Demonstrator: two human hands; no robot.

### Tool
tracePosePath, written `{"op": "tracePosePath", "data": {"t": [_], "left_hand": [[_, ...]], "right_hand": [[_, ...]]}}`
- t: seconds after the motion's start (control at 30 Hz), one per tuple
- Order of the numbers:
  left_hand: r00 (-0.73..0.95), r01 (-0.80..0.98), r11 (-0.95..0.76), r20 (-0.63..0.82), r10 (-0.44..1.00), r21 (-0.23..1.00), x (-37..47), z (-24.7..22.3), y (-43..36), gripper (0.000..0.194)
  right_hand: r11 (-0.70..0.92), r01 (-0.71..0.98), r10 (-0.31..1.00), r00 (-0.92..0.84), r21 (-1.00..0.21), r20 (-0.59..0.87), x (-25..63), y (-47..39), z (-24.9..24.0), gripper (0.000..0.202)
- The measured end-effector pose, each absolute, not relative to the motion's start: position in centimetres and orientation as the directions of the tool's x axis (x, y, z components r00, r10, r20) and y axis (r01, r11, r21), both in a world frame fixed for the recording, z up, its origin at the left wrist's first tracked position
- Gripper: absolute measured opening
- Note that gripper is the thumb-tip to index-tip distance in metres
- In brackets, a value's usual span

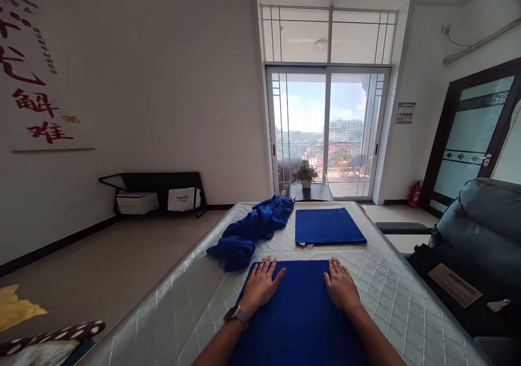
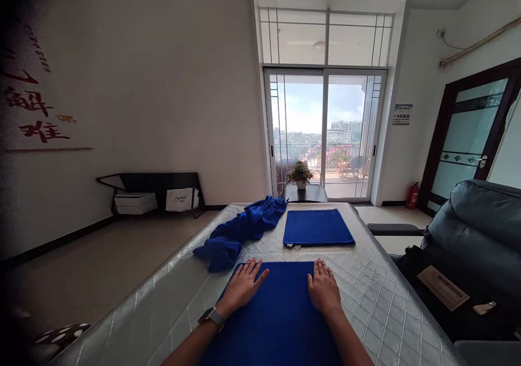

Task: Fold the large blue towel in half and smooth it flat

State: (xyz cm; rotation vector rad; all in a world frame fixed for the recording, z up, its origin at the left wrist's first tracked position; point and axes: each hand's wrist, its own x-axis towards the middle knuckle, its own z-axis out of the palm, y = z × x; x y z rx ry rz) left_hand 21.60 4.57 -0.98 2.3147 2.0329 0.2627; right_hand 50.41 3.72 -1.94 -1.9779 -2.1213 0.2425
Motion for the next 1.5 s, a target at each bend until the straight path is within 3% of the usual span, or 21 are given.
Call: {"op": "tracePosePath", "data": {"t": [0.13, 0.4, 0.57, 0.8, 0.97, 1.23, 1.5], "left_hand": [[0.073, 0.987, -0.087, 0.103, 0.992, 0.133, 17.5, -2.1, 5.3, 0.087], [0.133, 0.983, -0.149, 0.145, 0.980, 0.104, 16.5, -2.9, 5.9, 0.076], [0.057, 0.992, -0.076, 0.177, 0.983, 0.098, 19.2, -0.9, 5.7, 0.084], [0.357, 0.865, -0.425, 0.269, 0.895, 0.265, 32.2, -1.0, 3.8, 0.076], [0.410, 0.841, -0.468, 0.243, 0.879, 0.271, 35.8, -2.1, 3.9, 0.075], [0.278, 0.920, -0.296, 0.104, 0.955, 0.255, 29.5, -1.5, 4.0, 0.089], [0.122, 0.971, -0.157, 0.191, 0.974, 0.179, 17.5, -3.6, 4.8, 0.078]], "right_hand": [[0.067, 0.960, 0.997, -0.054, -0.271, 0.056, 50.2, 3.5, -1.7, 0.070], [0.046, 0.970, 0.997, -0.031, -0.239, 0.067, 49.9, 3.2, -1.5, 0.070], [0.050, 0.965, 0.997, -0.032, -0.257, 0.075, 49.9, 3.2, -1.5, 0.070], [0.064, 0.971, 0.996, -0.046, -0.230, 0.081, 50.0, 3.2, -1.5, 0.069], [0.091, 0.971, 0.993, -0.073, -0.219, 0.088, 50.2, 3.1, -1.6, 0.067], [0.060, 0.967, 0.996, -0.041, -0.249, 0.079, 50.0, 3.1, -1.2, 0.069], [0.044, 0.968, 0.997, -0.027, -0.248, 0.073, 49.9, 3.1, -1.3, 0.068]]}}
